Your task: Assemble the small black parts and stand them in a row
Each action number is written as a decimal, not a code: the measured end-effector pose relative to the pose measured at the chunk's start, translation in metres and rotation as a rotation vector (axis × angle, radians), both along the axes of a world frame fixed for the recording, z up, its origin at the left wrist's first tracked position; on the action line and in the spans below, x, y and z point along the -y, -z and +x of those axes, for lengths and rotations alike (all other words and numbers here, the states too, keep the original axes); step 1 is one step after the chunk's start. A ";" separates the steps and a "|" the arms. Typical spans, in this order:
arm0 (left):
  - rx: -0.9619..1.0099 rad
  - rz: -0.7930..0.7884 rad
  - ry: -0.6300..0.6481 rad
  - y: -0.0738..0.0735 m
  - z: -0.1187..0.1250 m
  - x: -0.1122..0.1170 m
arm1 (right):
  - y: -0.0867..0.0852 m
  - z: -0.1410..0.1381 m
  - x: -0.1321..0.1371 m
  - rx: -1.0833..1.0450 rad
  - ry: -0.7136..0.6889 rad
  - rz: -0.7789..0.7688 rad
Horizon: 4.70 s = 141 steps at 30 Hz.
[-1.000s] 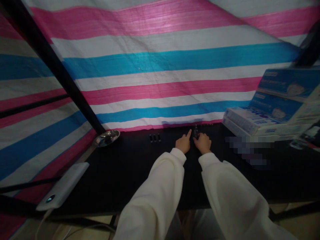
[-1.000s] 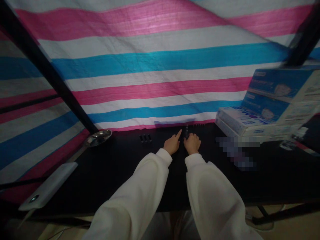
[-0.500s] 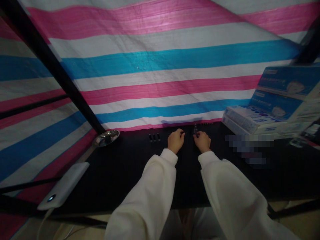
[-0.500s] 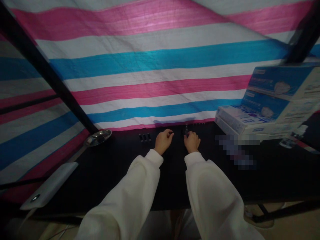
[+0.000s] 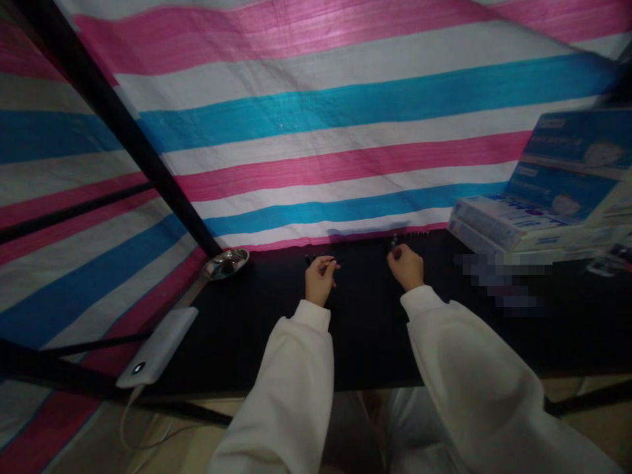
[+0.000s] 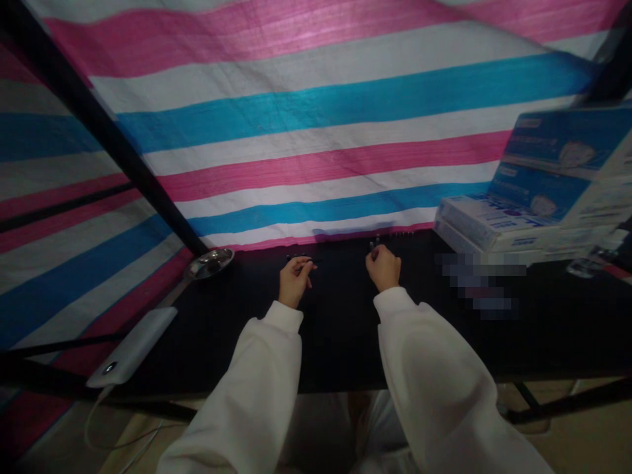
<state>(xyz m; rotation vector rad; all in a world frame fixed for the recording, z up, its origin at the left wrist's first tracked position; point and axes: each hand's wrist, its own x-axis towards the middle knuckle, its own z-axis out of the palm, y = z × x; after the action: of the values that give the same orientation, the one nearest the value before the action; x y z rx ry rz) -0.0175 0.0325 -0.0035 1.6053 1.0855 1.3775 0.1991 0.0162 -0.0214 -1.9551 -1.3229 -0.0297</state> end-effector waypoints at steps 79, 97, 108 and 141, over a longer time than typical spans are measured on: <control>0.069 -0.163 0.192 -0.007 0.010 0.017 | 0.000 -0.057 0.019 -0.295 -0.840 0.296; 0.046 -0.075 0.155 0.000 0.009 0.012 | 0.002 -0.058 0.019 -0.161 -0.801 0.211; -0.010 -0.077 0.046 0.000 0.006 0.012 | -0.014 -0.059 0.001 0.157 -0.755 0.088; 0.702 -0.407 -0.172 -0.006 -0.006 0.002 | 0.005 -0.080 -0.064 0.134 -0.646 -0.401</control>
<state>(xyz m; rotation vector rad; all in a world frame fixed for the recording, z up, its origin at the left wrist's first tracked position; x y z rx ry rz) -0.0232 0.0302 0.0023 0.6610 0.9867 1.5362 0.1192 0.0802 -0.0259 -1.7594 -2.1236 0.4549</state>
